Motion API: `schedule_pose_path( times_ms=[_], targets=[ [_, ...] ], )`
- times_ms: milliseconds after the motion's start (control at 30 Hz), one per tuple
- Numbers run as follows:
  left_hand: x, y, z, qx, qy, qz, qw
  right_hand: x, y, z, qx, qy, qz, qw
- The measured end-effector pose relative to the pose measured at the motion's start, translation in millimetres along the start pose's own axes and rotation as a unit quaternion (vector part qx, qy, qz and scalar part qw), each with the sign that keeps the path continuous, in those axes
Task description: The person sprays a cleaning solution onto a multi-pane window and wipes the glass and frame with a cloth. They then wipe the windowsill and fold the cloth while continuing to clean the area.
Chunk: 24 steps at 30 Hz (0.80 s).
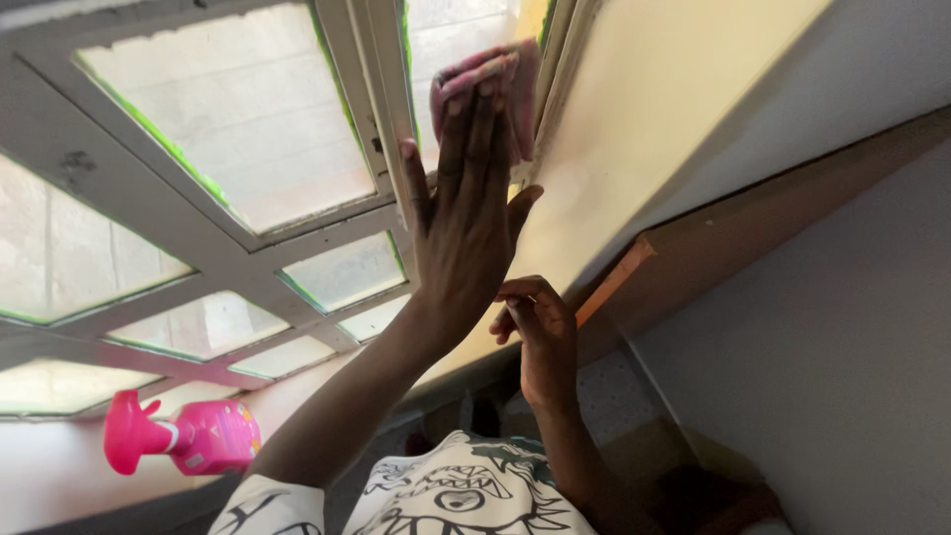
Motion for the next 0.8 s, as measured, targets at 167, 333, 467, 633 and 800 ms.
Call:
schedule_pose_path(
  times_ms=[167, 333, 467, 633, 800],
  targets=[
    [10, -18, 0, 0.011, 0.007, -0.042, 0.999, 7, -1, -7, 0.018, -0.003, -0.001, 1.0],
    [16, 3, 0, 0.014, 0.001, -0.003, 1.0, 13, 0, -16, 0.022, -0.027, 0.021, 0.999],
    [16, 3, 7, 0.014, -0.023, -0.025, 0.999, 7, 0, -12, 0.013, -0.024, 0.0, 1.0],
    [19, -6, 3, 0.015, -0.002, -0.052, 0.999, 6, -2, -24, 0.01, -0.039, 0.004, 0.999],
    [16, 11, 13, 0.027, -0.013, -0.006, 1.0, 3, -3, -11, -0.002, -0.03, -0.002, 1.0]
  ],
)
Point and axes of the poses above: each hand's wrist, its own y-axis away from the middle knuckle, its own x-axis out of the palm, z = x × y, the point moved 9 cm from there along -y, towards the middle knuckle, and after that the axes turned 11 degrees about -y, right-handed, at the moved point
